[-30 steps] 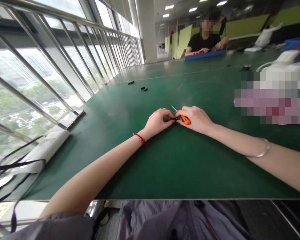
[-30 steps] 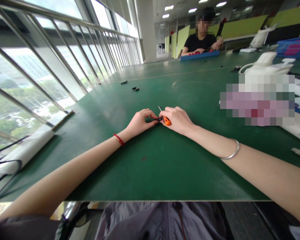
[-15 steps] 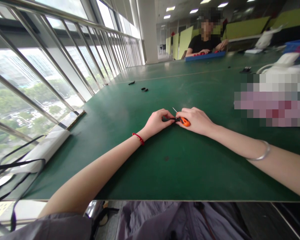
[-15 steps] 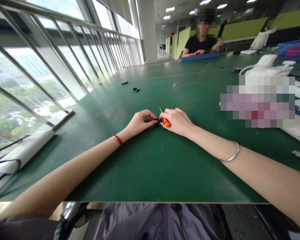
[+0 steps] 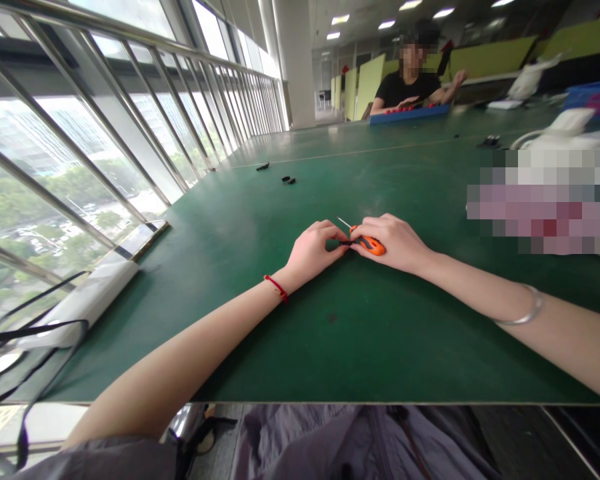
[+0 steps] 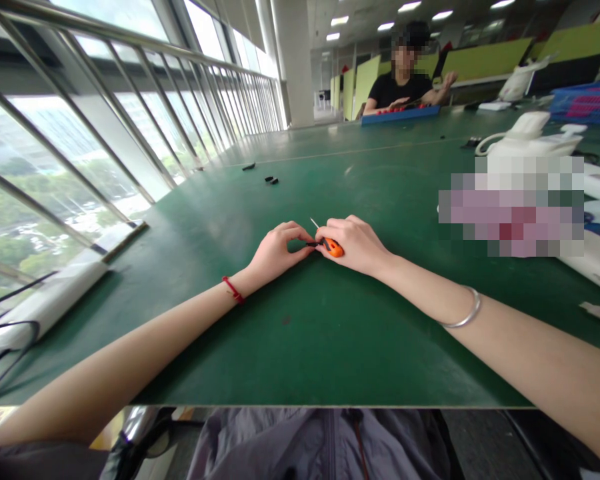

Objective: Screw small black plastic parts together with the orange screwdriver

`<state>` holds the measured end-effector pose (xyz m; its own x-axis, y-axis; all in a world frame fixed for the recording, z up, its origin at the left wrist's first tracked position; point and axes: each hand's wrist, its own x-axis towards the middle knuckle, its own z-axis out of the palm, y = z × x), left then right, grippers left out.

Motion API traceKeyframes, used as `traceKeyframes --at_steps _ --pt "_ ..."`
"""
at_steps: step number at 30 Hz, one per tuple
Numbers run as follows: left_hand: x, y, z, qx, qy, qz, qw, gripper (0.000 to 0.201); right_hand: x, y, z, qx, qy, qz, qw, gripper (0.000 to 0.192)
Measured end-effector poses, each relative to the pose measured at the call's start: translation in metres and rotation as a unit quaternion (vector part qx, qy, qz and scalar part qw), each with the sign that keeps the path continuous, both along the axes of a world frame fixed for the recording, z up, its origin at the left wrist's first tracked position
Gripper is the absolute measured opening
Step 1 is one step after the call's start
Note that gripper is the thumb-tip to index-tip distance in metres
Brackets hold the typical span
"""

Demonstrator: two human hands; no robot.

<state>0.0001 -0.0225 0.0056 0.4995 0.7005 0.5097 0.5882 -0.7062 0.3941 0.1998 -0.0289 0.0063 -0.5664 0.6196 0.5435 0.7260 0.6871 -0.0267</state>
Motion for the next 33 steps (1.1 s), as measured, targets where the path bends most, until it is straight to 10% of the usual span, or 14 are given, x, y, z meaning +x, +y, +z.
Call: traceKeyframes --at_steps 24,33 --pt "-0.007 0.001 0.005 -0.030 0.071 -0.003 0.997 0.012 0.002 0.002 -0.002 -0.071 0.052 -0.076 0.993 0.019" --pt "-0.134 0.016 0.050 -0.024 0.149 0.224 0.963 0.024 -0.004 -0.002 -0.004 -0.077 0.018 -0.021 0.997 0.018"
